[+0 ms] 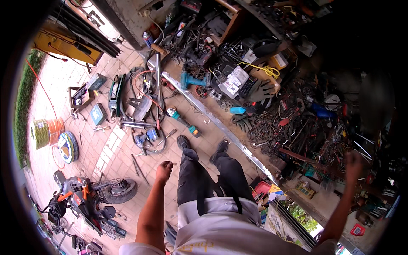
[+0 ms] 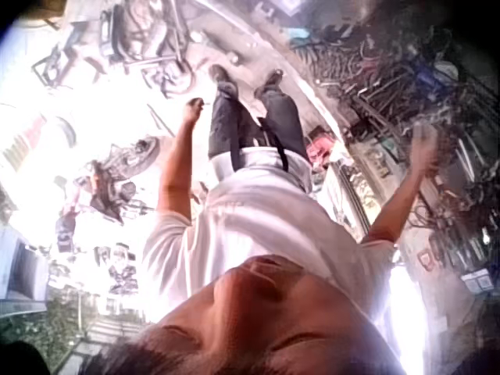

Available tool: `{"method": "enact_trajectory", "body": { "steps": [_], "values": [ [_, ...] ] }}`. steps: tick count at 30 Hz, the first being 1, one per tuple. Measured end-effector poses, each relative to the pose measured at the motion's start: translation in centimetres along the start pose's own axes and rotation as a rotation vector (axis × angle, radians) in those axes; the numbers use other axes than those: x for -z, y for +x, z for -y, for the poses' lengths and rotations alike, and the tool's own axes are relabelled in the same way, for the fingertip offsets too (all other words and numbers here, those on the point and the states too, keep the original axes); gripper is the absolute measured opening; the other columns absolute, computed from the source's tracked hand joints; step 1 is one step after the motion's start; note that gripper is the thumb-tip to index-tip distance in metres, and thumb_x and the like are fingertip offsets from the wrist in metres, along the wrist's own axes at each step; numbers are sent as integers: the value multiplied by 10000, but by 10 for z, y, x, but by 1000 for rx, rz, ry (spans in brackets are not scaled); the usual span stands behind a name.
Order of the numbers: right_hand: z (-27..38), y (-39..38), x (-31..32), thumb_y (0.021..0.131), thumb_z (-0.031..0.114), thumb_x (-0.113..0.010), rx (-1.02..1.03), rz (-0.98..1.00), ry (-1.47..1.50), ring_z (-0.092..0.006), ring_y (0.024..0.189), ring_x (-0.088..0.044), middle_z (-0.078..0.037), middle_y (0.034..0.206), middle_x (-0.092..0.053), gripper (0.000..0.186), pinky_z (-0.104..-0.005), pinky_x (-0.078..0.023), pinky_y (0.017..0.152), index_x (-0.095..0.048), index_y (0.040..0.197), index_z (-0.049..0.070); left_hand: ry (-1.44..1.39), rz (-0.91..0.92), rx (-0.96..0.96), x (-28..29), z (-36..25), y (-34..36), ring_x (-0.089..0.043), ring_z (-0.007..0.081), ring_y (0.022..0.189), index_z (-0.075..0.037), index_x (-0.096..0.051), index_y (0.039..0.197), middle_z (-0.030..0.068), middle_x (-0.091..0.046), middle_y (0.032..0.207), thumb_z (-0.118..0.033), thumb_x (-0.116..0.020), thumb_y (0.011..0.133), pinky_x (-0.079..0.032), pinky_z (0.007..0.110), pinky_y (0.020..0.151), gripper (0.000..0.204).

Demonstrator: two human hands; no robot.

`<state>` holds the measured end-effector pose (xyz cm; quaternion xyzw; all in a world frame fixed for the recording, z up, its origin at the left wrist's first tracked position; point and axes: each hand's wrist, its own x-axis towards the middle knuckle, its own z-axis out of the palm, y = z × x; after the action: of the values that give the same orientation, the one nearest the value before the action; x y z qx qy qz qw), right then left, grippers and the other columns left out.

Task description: The person manipulates various components of an electric scooter, including wires, a battery, and plastic body parts, using their hands and a screwdriver. They pick up and move wires near a workbench, brush off a plastic fender, and pick up a battery from the ground.

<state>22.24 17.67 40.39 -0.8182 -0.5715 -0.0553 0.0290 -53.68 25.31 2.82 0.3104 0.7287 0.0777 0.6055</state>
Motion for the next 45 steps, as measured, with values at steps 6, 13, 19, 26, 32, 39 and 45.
{"method": "enact_trajectory", "body": {
  "steps": [6, 13, 19, 26, 32, 39, 45],
  "values": [
    [396, -85, -366, 712, 278, -740, -58, 921, 771, -317, 1130, -508, -213, 1184, -537, 643, -374, -398, 950, -478, 1219, -19, -63, 111, -122, -106, 2, 93, -555, 123, 690, 22, -596, 991, 58, -622, 774, -203, -515, 909, -452, 261, 655, 252],
    [544, -136, -726, 578, 326, -831, -14, 881, 343, -361, 1245, -338, -208, 1357, -325, 1060, -438, -297, 1033, -203, 1382, 36, -352, -77, -44, -210, 88, 136, -563, 115, 828, 34, -576, 1033, 59, -628, 885, -139, -495, 929, -446, 240, 785, 216],
    [545, -132, -836, 607, 280, -790, 75, 684, 197, -353, 1049, -436, -170, 1160, -423, 971, -452, -362, 920, -244, 1383, 78, -585, 56, 151, -235, 72, 170, -578, 135, 875, 38, -565, 1075, 94, -638, 922, -151, -530, 922, -456, 268, 817, 245],
    [564, -96, -724, 644, 343, -718, 151, 702, 498, -370, 970, -474, -184, 1027, -468, 772, -466, -426, 786, -402, 1298, 81, -654, -103, 140, -216, 108, 180, -550, 109, 720, 26, -580, 1025, 75, -632, 849, -141, -527, 901, -457, 247, 673, 215],
    [485, -81, -562, 657, 430, -718, -139, 906, 752, -322, 981, -543, -207, 1057, -548, 650, -405, -456, 798, -512, 1161, 76, -430, -192, -129, -115, 28, 138, -555, 125, 718, 21, -581, 1023, 81, -620, 829, -157, -484, 910, -466, 253, 656, 232],
    [286, -125, -273, 765, 404, -692, -329, 896, 1109, -250, 1051, -560, -185, 1121, -583, 677, -329, -427, 892, -467, 1264, 5, -6, -131, -1022, -75, -314, 69, -519, 187, 711, 30, -553, 957, 101, -579, 793, -150, -429, 929, -424, 296, 674, 220],
    [199, -123, -124, 748, 65, -716, -786, 357, 1503, -186, 864, -593, -121, 1022, -608, 559, -313, -480, 763, -461, 1240, -8, 614, -81, -2025, -250, -591, -3, -463, 373, 1018, 9, -541, 1055, 178, -539, 1066, -98, -500, 837, -325, 452, 928, 246]
  ]
}}
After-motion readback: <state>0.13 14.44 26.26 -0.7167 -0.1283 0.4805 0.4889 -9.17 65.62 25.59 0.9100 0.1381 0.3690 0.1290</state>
